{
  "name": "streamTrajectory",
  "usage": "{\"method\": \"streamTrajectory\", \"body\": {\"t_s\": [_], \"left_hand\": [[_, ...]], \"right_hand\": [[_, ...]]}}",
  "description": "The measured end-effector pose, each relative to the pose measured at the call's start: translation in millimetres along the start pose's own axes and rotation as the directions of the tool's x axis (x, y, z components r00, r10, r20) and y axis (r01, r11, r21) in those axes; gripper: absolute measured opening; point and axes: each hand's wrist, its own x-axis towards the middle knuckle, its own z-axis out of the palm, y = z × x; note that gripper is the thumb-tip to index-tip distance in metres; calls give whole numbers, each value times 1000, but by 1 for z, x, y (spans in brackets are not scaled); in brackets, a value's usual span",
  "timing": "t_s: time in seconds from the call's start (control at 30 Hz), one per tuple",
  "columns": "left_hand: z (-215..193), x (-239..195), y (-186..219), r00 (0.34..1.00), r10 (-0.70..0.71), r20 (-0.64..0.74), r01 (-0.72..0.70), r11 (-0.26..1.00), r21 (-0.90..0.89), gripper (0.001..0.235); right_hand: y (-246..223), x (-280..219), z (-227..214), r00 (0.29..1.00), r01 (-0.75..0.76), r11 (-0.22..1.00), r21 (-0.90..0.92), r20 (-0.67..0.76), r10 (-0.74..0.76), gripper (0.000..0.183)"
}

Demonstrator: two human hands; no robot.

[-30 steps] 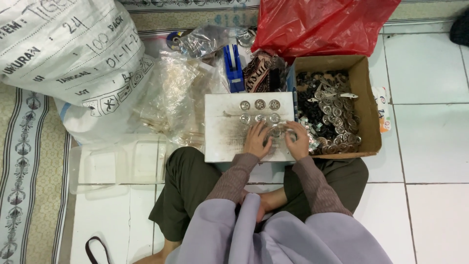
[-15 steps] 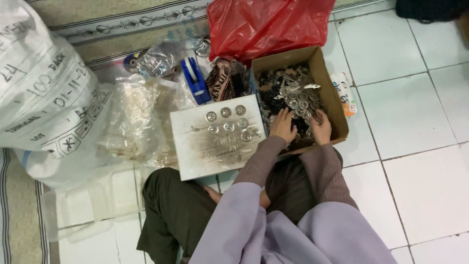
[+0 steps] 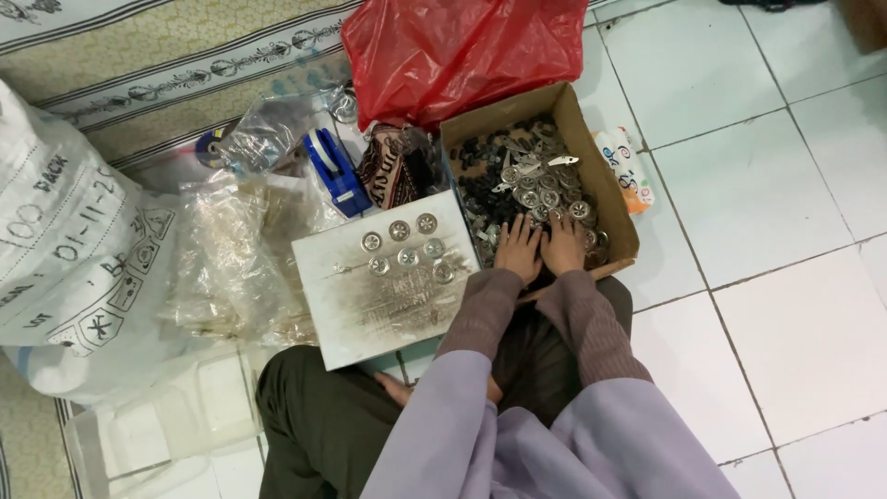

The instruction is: Organizing and arranging small decorative metal components onto a template board while sitting on the floor.

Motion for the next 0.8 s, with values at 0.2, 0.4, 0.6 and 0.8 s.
{"method": "streamTrajectory", "body": {"t_s": [0.2, 0.4, 0.6, 0.8], "left_hand": [[11, 1, 2, 954, -86, -287, 39, 986, -164, 52], [30, 13, -5, 903, -180, -391, 82, 964, -254, 47], [15, 2, -4, 917, -154, -369, 92, 979, -181, 56], [16, 1, -5, 936, -163, -312, 92, 969, -231, 44]], "right_hand": [[15, 8, 19, 982, 30, 999, -27, -183, -34, 32], [33, 18, 28, 992, -5, 964, 265, -124, 39, 24], [12, 6, 3, 975, -64, 965, 255, -190, 115, 50], [-9, -6, -11, 992, 97, 986, 135, 69, -107, 56]]}}
